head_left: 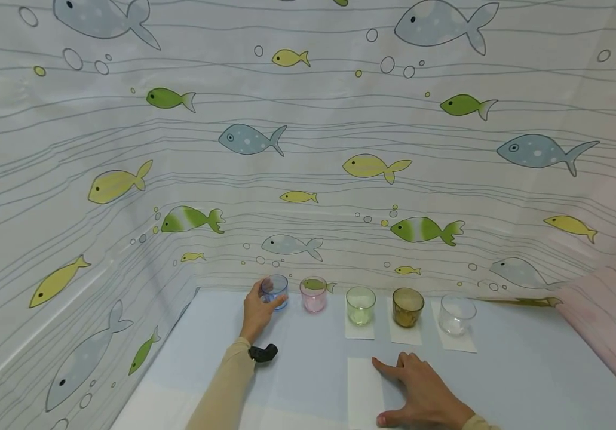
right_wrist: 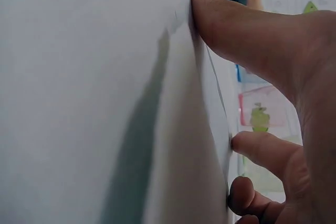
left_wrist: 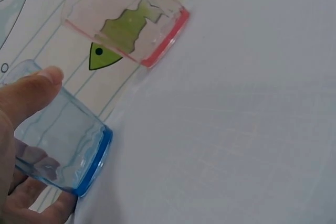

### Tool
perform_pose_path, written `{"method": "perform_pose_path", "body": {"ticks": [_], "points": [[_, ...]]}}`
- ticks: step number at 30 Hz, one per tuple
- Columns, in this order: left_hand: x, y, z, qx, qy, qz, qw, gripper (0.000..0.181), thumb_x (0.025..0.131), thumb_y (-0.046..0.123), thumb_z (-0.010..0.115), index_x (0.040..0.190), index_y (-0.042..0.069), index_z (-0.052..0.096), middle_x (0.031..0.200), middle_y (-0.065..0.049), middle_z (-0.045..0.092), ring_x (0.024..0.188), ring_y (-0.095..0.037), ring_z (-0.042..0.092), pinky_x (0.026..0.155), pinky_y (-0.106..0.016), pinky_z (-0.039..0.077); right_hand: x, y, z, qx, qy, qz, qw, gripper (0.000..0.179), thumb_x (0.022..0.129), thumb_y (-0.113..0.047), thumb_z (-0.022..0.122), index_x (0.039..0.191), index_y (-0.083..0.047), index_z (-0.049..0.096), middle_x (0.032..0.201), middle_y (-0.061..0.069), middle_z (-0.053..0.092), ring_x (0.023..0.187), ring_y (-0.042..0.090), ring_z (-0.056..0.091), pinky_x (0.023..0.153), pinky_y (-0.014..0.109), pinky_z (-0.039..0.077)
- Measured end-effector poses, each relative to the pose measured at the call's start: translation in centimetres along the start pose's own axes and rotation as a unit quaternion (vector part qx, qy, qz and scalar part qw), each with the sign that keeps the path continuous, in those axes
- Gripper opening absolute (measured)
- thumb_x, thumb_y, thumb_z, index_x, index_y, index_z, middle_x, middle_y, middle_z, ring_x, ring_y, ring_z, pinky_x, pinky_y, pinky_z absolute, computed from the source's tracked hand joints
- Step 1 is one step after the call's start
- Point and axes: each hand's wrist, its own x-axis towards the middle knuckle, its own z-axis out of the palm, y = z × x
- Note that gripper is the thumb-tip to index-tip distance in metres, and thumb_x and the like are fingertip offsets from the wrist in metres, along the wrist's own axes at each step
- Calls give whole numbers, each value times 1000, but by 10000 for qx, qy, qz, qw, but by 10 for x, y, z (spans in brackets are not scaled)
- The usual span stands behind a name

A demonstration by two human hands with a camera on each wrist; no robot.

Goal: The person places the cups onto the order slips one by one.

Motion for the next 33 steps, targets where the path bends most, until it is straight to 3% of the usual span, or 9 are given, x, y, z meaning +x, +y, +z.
{"method": "perform_pose_path", "body": {"ticks": [8, 13, 23, 33], "points": [[2, -1, 0, -50, -1, -80, 10000, 77, 85, 22, 92, 148, 1, 54, 143, -21, 65, 142, -41, 55, 119, -53, 46, 1, 2, 1, -12, -204, 170, 9996, 103, 70, -87, 75, 152, -26, 61, 93, -11, 44, 83, 2, 35, 68, 23, 31], [4, -3, -2, -133, -186, -48, 9997, 77, 84, 24, 92, 147, 1, 55, 143, -20, 65, 141, -39, 56, 119, -52, 47, 2, 2, 1, 142, -290, 295, 9990, 103, 70, -85, 78, 152, -26, 60, 93, -10, 44, 82, 2, 36, 67, 23, 31], [0, 0, -8, -351, -489, -486, 9970, 86, 80, 24, 95, 151, 1, 54, 149, -20, 62, 145, -40, 52, 121, -49, 45, -2, 5, 0, 523, -578, 539, 9955, 101, 68, -77, 85, 153, -29, 59, 92, -8, 43, 81, 5, 34, 66, 23, 30], [-11, 20, -21, -404, -667, -194, 9968, 76, 80, 19, 94, 146, 3, 60, 141, -18, 68, 141, -37, 57, 119, -51, 47, 1, 5, 0, 673, -672, 679, 9931, 102, 67, -76, 87, 154, -31, 57, 90, -7, 41, 79, 6, 33, 65, 25, 28]]}}
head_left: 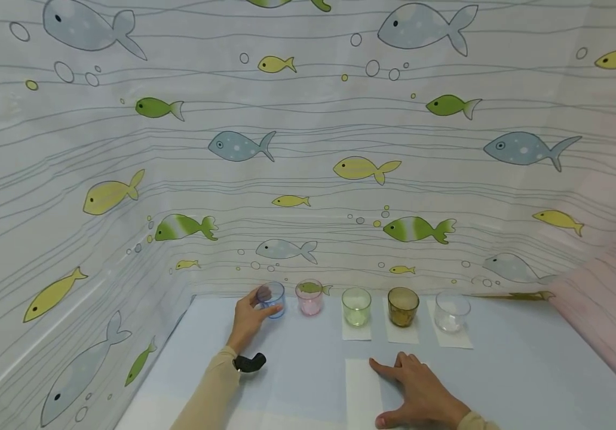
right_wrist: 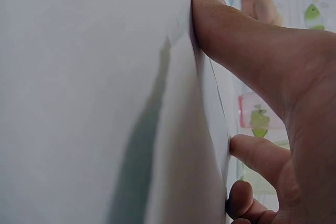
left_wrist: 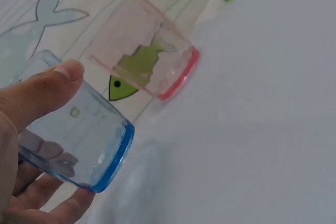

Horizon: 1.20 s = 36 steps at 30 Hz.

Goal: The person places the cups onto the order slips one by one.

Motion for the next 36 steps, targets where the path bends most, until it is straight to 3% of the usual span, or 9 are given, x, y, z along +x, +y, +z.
{"method": "perform_pose_path", "body": {"ticks": [13, 19, 23, 30, 36], "points": [[-21, 61, 3, -390, -735, 507, 9952, 72, 81, 21, 95, 145, 11, 63, 136, -12, 71, 139, -32, 60, 119, -52, 47, 0, 2, 2, -75, 32, -130, 9999, 102, 70, -76, 84, 156, -29, 55, 90, -8, 39, 79, 6, 31, 64, 26, 26], [-35, 88, 13, -680, -1150, 901, 9869, 72, 80, 9, 93, 145, 7, 62, 137, -17, 68, 135, -36, 63, 110, -37, 55, -1, 3, 4, -148, 176, -240, 9994, 105, 68, -80, 83, 156, -29, 55, 90, -9, 35, 80, 5, 29, 64, 25, 25], [-47, 104, 20, -870, -1432, 926, 9815, 78, 79, 5, 92, 149, 2, 57, 143, -21, 63, 138, -40, 60, 104, -31, 58, -1, 4, 4, -191, 253, -318, 9990, 105, 68, -81, 82, 156, -29, 55, 91, -9, 33, 81, 5, 29, 64, 24, 24], [-65, 116, 30, -1049, -1737, 1162, 9723, 82, 78, 5, 93, 150, -3, 55, 142, -24, 63, 136, -42, 61, 109, -43, 55, 0, 4, 4, -145, 213, -296, 9992, 105, 68, -80, 84, 155, -29, 56, 91, -10, 35, 81, 5, 29, 64, 25, 25], [-78, 118, 39, -1079, -2134, 1276, 9626, 79, 80, 8, 93, 149, -4, 55, 139, -25, 65, 132, -42, 64, 106, -37, 58, 1, 0, 1, -98, -21, -26, 9999, 105, 67, -77, 86, 155, -29, 56, 91, -8, 37, 82, 8, 31, 65, 26, 26]]}}
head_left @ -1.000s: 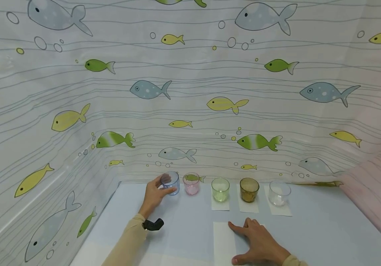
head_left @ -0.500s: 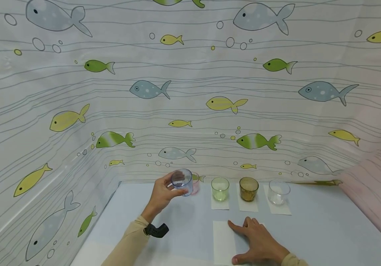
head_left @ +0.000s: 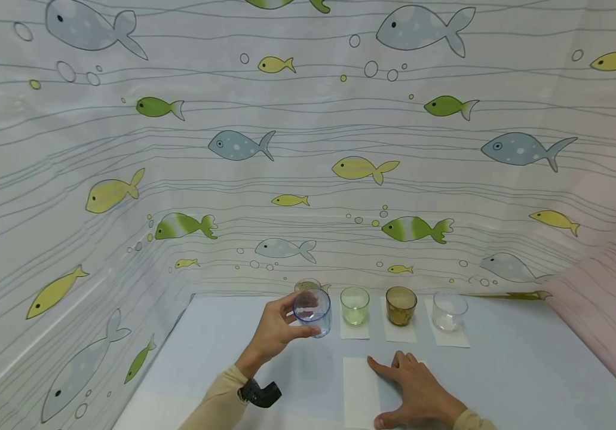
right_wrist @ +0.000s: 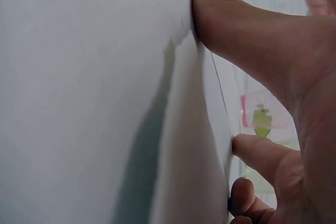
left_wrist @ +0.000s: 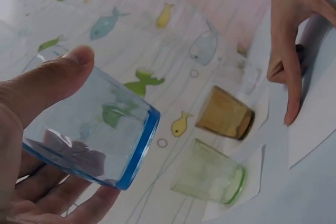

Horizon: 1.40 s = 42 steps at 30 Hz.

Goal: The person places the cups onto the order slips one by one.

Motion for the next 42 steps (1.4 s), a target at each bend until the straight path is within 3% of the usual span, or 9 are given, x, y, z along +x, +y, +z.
{"method": "perform_pose_path", "body": {"ticks": [5, 12, 22, 26, 35, 42], "points": [[-4, -1, 13, 25, -301, -102, 9995, 77, 79, 11, 94, 147, 2, 59, 140, -18, 66, 129, -40, 66, 106, -29, 57, 0, -3, -3, 3, -110, 164, 9998, 105, 67, -77, 86, 155, -29, 56, 92, -6, 37, 83, 10, 32, 66, 27, 26], [-15, -14, 32, -151, -666, -238, 9974, 73, 81, 11, 93, 145, -2, 60, 140, -21, 66, 127, -41, 66, 109, -34, 56, -1, -5, -2, 41, -207, 262, 9994, 105, 67, -75, 87, 156, -29, 55, 91, -5, 38, 82, 11, 32, 66, 28, 25], [-30, -32, 65, -517, -936, -467, 9932, 72, 82, 13, 93, 146, 6, 61, 143, -19, 65, 129, -31, 66, 110, -32, 55, -1, -3, 0, -32, -233, 329, 9992, 107, 65, -78, 87, 155, -30, 56, 93, -6, 40, 83, 11, 34, 67, 27, 27], [-35, -37, 76, -733, -1001, -599, 9905, 73, 81, 11, 93, 146, 6, 61, 142, -18, 66, 130, -33, 65, 110, -33, 55, 1, -2, 0, -14, -265, 449, 9986, 105, 64, -77, 88, 152, -26, 60, 94, -6, 41, 85, 12, 36, 69, 27, 29], [-43, -52, 93, -811, -1119, -648, 9883, 69, 80, 10, 94, 143, 7, 64, 142, -17, 68, 131, -28, 65, 111, -31, 53, -1, 1, 0, -230, -4, 30, 9997, 103, 66, -81, 84, 147, -19, 66, 96, -7, 41, 88, 11, 36, 70, 26, 30], [-51, -63, 100, -1068, -1234, -652, 9844, 72, 81, 6, 92, 145, 0, 60, 145, -20, 65, 135, -32, 63, 111, -31, 53, -1, 2, 0, -154, -118, 59, 9998, 102, 67, -79, 85, 149, -23, 63, 98, -7, 43, 89, 12, 37, 70, 27, 31]]}}
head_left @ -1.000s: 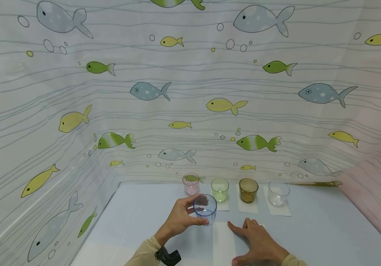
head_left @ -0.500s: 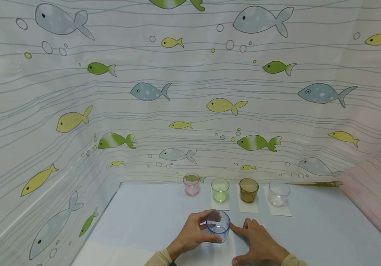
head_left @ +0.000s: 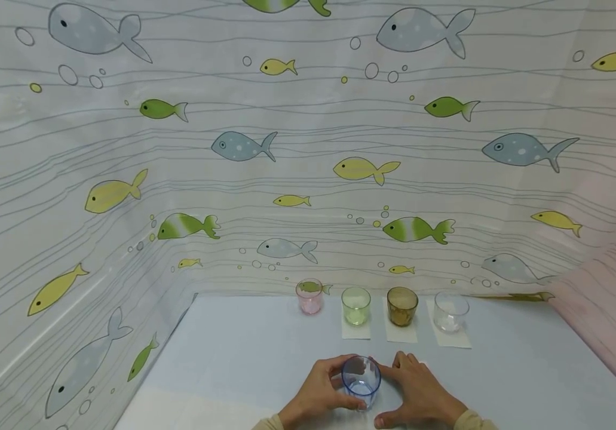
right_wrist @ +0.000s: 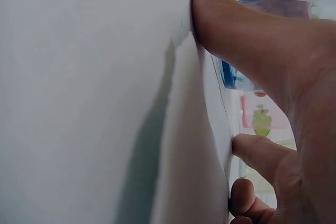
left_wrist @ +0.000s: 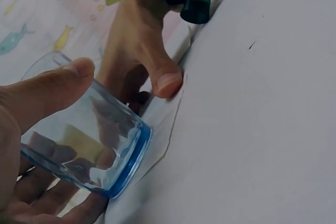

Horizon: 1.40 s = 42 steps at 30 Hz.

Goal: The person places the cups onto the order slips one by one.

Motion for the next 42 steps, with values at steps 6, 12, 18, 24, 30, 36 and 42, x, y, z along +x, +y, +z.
{"method": "perform_pose_path", "body": {"ticks": [6, 12, 18, 24, 30, 36, 42], "points": [[-5, -4, 2, 40, -31, 58, 10000, 72, 82, 5, 91, 147, 3, 59, 147, -20, 63, 137, -34, 61, 112, -31, 52, -2, -2, 1, -76, 52, -97, 9999, 104, 67, -80, 84, 149, -21, 63, 97, -7, 41, 89, 11, 36, 70, 26, 31], [-5, -4, 1, 314, 22, 68, 9995, 72, 83, 11, 92, 148, 10, 60, 146, -9, 66, 135, -26, 63, 112, -28, 52, -2, -3, -1, -84, -39, -81, 9999, 101, 71, -79, 81, 150, -19, 62, 97, -6, 39, 89, 12, 35, 70, 27, 28], [-2, -4, 0, 257, -3, 61, 9997, 73, 82, 6, 91, 148, 7, 60, 146, -11, 65, 136, -28, 62, 113, -30, 51, 0, -5, -5, -14, -277, 159, 9995, 103, 71, -79, 81, 155, -23, 57, 99, -4, 40, 91, 15, 36, 73, 28, 29], [-3, -7, 0, 242, 73, 18, 9997, 71, 82, 8, 92, 146, 9, 61, 144, -9, 67, 133, -24, 64, 111, -29, 53, -5, -3, -14, 275, -251, -141, 9992, 104, 75, -72, 83, 161, -26, 47, 101, -3, 44, 90, 13, 38, 72, 25, 32], [-4, -9, 2, 166, 57, 95, 9998, 72, 81, 5, 92, 146, 6, 60, 141, -19, 65, 131, -29, 65, 110, -29, 53, -10, 3, -27, 613, 183, 84, 9979, 94, 77, -65, 86, 155, -22, 56, 98, -4, 50, 89, 12, 40, 71, 26, 33], [-3, -11, 3, 190, 101, 181, 9996, 75, 79, 2, 92, 146, 1, 59, 139, -23, 65, 129, -29, 67, 110, -30, 54, -23, 24, -42, 542, 485, 722, 9947, 93, 74, -60, 91, 152, -20, 60, 95, -2, 50, 85, 14, 39, 69, 26, 33], [-4, -10, 2, 274, 125, 199, 9993, 76, 79, 3, 92, 146, -1, 58, 139, -22, 66, 129, -27, 67, 110, -28, 54, -48, 46, -39, 637, 321, 641, 9954, 96, 76, -57, 91, 155, -14, 56, 95, 0, 47, 85, 11, 37, 67, 24, 31]]}}
